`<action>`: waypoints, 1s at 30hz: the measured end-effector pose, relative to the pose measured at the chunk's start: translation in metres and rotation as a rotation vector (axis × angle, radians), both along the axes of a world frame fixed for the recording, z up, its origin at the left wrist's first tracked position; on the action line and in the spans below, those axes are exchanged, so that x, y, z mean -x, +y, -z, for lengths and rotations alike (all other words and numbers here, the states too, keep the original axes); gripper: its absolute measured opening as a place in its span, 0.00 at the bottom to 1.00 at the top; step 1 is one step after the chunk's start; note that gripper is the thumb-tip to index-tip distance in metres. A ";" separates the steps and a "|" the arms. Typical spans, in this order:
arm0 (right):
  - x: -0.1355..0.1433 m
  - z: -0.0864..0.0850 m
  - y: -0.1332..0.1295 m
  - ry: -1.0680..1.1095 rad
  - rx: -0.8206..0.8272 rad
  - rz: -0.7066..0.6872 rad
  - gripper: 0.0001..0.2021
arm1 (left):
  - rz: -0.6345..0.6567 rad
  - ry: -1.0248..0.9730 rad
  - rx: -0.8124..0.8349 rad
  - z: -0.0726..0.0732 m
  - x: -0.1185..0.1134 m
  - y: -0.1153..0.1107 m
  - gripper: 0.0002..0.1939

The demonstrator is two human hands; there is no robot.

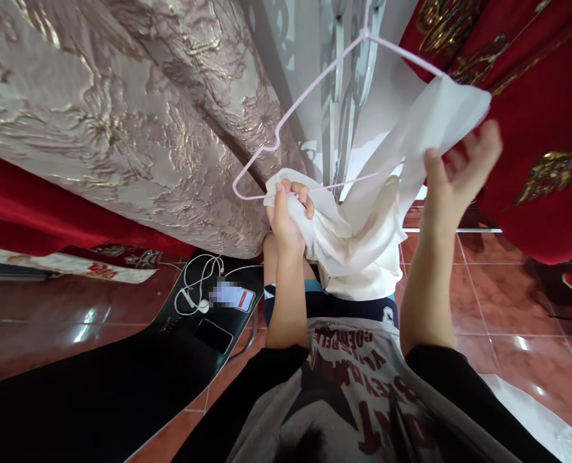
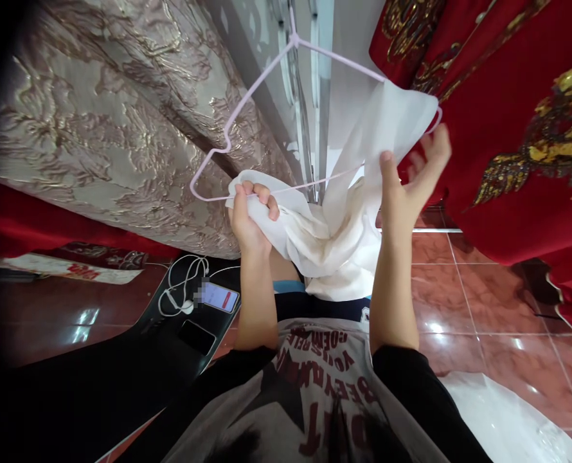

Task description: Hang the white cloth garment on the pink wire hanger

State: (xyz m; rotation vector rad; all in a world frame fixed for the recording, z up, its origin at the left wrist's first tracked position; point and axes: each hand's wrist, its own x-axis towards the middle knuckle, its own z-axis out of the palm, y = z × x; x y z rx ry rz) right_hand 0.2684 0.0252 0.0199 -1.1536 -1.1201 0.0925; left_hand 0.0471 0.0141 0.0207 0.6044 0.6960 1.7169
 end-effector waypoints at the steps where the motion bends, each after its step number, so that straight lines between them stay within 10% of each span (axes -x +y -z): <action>1: -0.003 0.005 0.004 0.005 0.058 -0.082 0.33 | -0.003 -0.004 -0.005 0.001 0.000 0.001 0.20; 8: 0.024 0.016 -0.008 -0.101 0.168 -0.084 0.20 | -0.033 0.016 0.007 0.001 0.003 0.004 0.20; 13: 0.032 -0.023 -0.017 -0.031 0.227 -0.025 0.15 | -0.045 0.006 0.015 -0.002 0.006 0.007 0.22; 21: -0.008 -0.097 0.021 0.203 0.094 -0.347 0.07 | 0.048 0.011 -0.003 -0.006 0.024 0.012 0.22; 26: -0.065 -0.070 0.032 0.357 0.077 -0.256 0.08 | 0.058 0.011 0.013 -0.009 0.029 0.012 0.22; 30: -0.035 -0.024 0.016 0.567 -0.154 0.167 0.11 | 0.092 -0.040 0.030 -0.006 0.017 0.009 0.22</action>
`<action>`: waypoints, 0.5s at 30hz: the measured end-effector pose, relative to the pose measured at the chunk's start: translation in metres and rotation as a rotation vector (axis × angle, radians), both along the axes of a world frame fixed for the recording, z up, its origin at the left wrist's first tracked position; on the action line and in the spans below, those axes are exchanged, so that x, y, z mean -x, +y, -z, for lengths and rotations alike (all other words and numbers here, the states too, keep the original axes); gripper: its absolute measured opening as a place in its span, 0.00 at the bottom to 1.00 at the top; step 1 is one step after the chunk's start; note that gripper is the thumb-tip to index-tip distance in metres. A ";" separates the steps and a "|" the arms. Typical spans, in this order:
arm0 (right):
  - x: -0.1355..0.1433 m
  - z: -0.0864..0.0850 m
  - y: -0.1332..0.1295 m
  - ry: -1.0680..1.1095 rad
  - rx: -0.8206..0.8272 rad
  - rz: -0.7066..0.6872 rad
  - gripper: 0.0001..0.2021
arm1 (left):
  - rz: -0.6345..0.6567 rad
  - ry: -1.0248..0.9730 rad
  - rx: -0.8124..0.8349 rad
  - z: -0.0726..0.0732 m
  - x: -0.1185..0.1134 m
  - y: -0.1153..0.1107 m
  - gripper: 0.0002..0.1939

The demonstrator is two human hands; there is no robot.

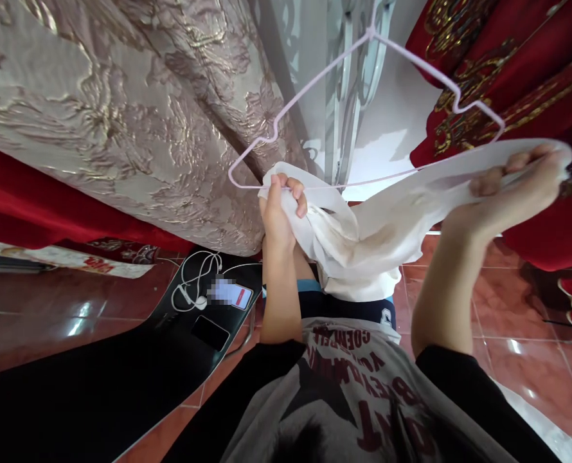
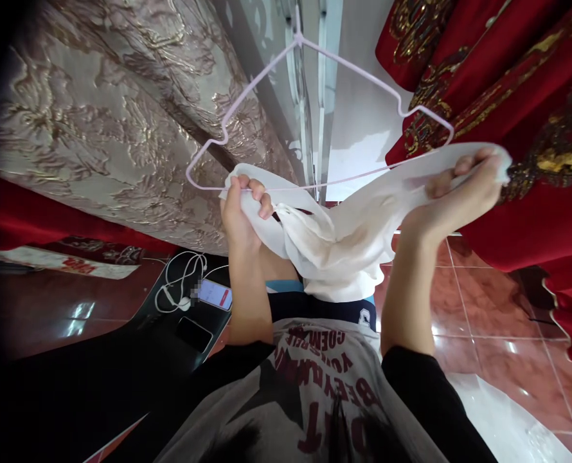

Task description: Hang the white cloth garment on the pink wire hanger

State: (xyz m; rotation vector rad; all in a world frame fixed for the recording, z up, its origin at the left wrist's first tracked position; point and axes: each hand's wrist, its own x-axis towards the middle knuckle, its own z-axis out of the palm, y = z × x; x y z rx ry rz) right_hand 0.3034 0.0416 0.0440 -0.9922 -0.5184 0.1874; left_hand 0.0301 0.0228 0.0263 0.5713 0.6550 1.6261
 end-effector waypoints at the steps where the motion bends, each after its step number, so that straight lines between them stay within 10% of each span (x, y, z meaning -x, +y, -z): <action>1: 0.017 0.008 -0.005 -0.042 0.018 0.062 0.12 | 0.010 -0.009 0.010 0.001 -0.003 -0.001 0.22; 6: 0.088 0.029 -0.016 -0.593 0.196 -0.200 0.23 | 0.062 -0.018 0.045 0.004 -0.012 -0.004 0.19; 9: 0.096 0.037 -0.012 -0.822 0.333 -0.436 0.24 | 0.081 0.003 0.047 0.003 -0.009 -0.008 0.19; 15: 0.089 0.040 -0.022 -0.817 0.424 -0.427 0.28 | 0.159 0.122 0.096 0.004 0.020 -0.015 0.09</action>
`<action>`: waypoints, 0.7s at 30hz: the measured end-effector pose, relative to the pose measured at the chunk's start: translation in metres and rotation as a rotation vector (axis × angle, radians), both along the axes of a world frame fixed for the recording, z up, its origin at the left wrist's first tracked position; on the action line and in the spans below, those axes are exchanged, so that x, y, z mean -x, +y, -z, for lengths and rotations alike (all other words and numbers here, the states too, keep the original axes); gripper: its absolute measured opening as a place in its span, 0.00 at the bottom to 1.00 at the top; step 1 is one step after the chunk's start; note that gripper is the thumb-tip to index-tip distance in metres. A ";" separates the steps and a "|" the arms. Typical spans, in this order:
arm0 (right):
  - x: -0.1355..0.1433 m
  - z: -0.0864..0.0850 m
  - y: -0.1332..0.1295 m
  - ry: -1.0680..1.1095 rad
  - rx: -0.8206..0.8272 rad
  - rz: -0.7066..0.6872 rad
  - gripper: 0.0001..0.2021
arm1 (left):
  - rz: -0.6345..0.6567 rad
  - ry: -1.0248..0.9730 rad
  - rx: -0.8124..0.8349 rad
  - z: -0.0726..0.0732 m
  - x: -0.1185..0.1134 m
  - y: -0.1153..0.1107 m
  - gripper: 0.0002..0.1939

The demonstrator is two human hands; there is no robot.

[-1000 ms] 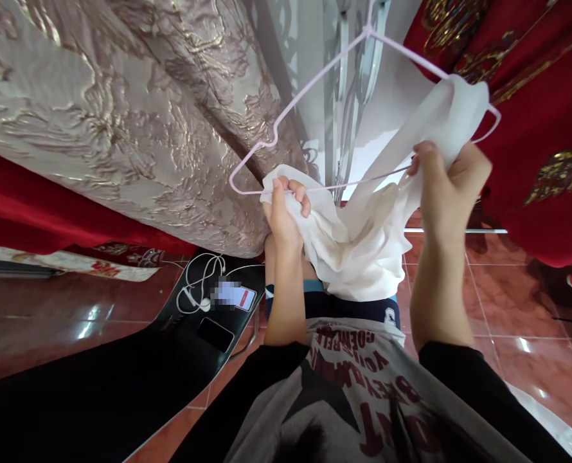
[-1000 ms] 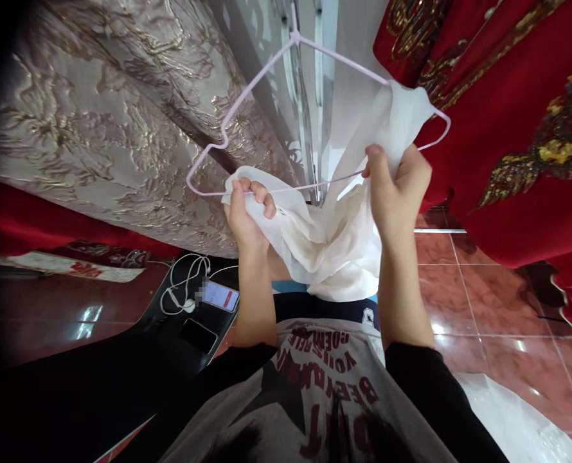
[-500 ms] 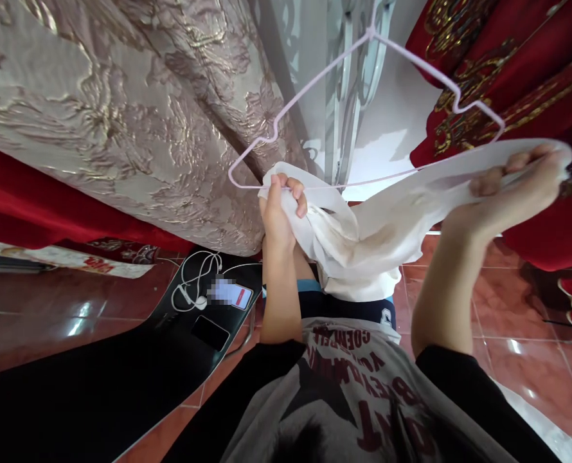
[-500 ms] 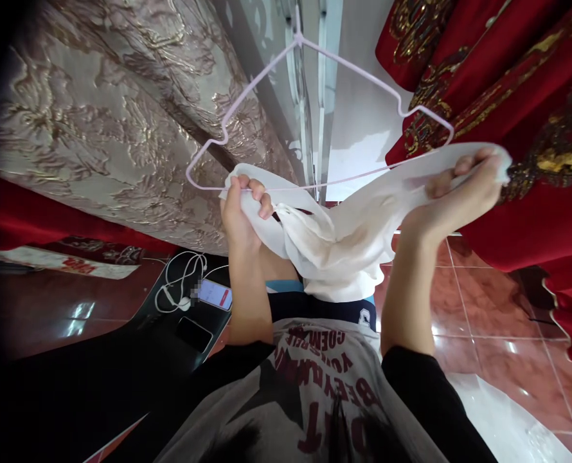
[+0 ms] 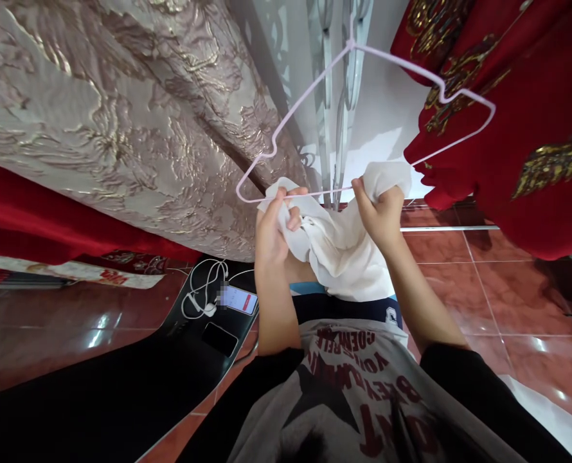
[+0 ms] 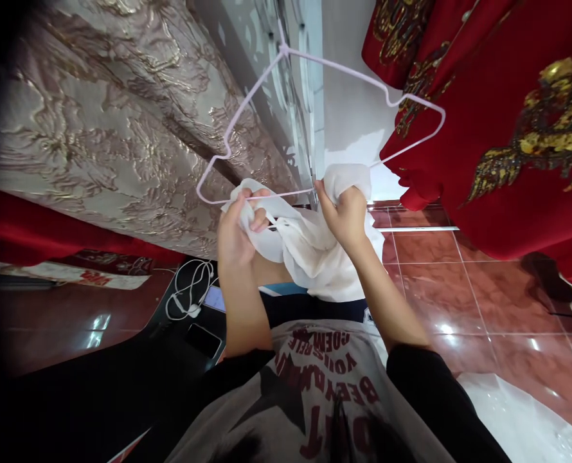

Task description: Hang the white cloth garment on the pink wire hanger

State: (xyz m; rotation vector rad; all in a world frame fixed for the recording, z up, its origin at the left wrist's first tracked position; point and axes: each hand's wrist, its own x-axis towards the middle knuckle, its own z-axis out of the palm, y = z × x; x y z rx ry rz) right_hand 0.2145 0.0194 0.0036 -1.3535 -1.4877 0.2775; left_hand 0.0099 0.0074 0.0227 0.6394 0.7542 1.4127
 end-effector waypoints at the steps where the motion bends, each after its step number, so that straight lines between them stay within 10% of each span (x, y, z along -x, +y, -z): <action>1: -0.001 -0.002 -0.002 0.005 -0.010 -0.015 0.27 | -0.040 0.031 0.010 -0.001 0.009 -0.001 0.06; 8: 0.004 0.002 0.001 0.025 -0.025 -0.043 0.25 | -0.294 0.330 -0.111 -0.031 0.055 -0.005 0.07; 14: 0.011 0.010 -0.002 0.053 -0.066 -0.044 0.20 | -0.261 0.689 -0.251 -0.059 0.027 0.008 0.14; 21: -0.005 -0.003 -0.015 0.007 -0.017 -0.105 0.18 | -0.215 0.916 -0.493 -0.056 0.018 0.025 0.21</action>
